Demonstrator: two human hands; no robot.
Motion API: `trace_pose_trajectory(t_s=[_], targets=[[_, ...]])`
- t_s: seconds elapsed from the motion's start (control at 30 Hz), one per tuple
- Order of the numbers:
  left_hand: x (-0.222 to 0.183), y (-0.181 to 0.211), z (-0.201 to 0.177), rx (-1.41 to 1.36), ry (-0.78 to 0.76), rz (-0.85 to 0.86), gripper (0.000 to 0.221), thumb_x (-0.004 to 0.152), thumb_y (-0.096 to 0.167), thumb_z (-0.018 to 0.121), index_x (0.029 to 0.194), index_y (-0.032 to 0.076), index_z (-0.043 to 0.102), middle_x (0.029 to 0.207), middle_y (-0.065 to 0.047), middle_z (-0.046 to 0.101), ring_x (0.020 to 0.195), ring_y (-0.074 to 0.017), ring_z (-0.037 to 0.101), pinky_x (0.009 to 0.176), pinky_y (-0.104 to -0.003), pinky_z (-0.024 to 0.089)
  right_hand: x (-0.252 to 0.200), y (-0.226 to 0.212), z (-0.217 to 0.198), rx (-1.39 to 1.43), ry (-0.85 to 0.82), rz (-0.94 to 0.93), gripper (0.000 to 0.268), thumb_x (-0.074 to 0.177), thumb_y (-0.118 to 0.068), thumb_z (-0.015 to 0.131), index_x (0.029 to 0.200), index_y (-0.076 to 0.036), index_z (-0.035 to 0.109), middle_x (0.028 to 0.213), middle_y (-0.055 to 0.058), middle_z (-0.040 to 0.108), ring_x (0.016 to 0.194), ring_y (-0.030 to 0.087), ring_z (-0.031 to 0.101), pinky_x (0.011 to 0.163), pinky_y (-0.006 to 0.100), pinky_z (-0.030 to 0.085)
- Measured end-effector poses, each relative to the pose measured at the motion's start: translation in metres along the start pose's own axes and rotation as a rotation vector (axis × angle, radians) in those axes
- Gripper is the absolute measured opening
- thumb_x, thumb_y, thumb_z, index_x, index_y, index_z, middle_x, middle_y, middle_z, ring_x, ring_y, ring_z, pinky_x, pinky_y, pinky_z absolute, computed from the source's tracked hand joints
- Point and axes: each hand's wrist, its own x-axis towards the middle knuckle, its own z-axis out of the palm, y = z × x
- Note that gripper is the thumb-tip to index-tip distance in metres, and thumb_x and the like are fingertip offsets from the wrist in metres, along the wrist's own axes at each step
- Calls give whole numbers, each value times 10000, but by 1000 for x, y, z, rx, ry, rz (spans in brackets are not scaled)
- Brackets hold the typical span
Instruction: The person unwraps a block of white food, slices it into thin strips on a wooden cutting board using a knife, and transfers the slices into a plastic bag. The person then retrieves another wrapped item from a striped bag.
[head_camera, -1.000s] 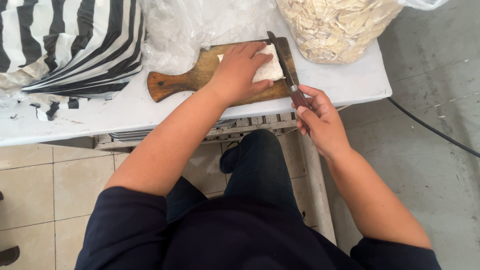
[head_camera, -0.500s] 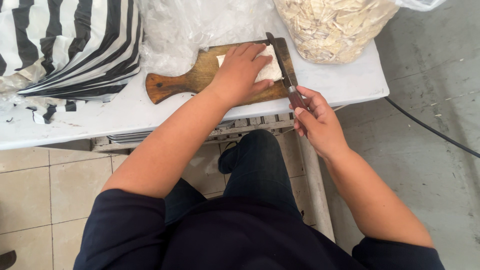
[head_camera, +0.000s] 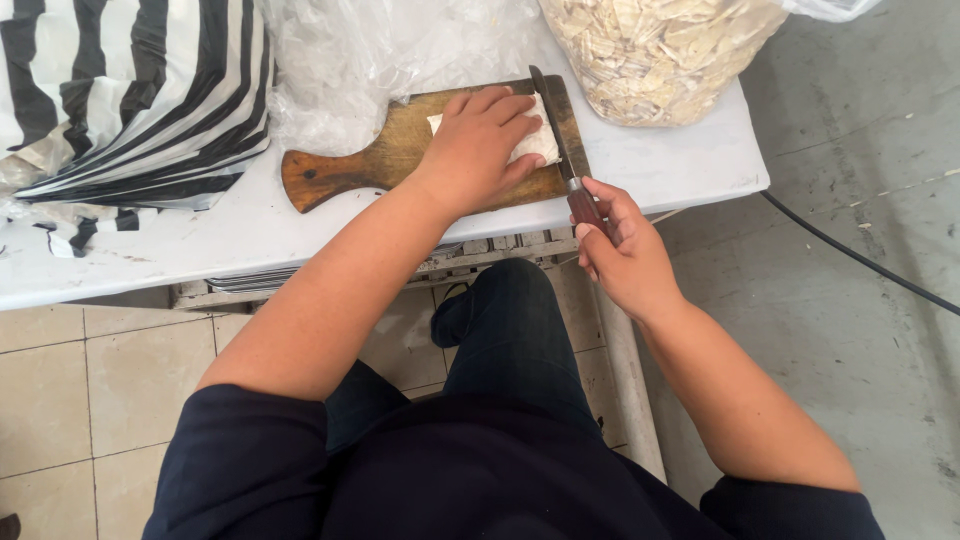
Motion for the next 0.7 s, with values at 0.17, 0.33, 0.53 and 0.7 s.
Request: trace_pose_trajectory(t_s=[0.17,0.33,0.53,0.7], targets=[[1,0,4,15,1,20,374,947,338,727,1231,95,703,1388,-87,617,1334,-327,507,1126,-490,362,-1,-4,1,-63,-2,3,561,985,11,537,1526,-63,408,1152,80,598,683,61,538,544,216,452],[-2,7,9,5,36,8,318,937,262,717,1199,85,682,1415,-127,611,1328,-350,524,1101,-477,407,-1,-5,4,-86,2,24,560,983,1,543,1523,-64,406,1144,76,591,684,58,540,547,215,460],[-4,9,8,20,63,22,351,953,251,711,1243,58,672,1359,-115,628,1302,-351,536,1102,-484,419,7,-7,-2,-57,-43,53,514,999,-32,535,1493,-67,397,1136,86,590,670,69,546,536,218,483],[-4,10,7,34,95,25,340,965,262,703,1242,65,682,1340,-96,641,1303,-330,544,1104,-464,421,5,-19,-8,-27,14,91,472,1015,-67,520,1476,-77,422,1133,92,600,652,67,529,502,213,447]])
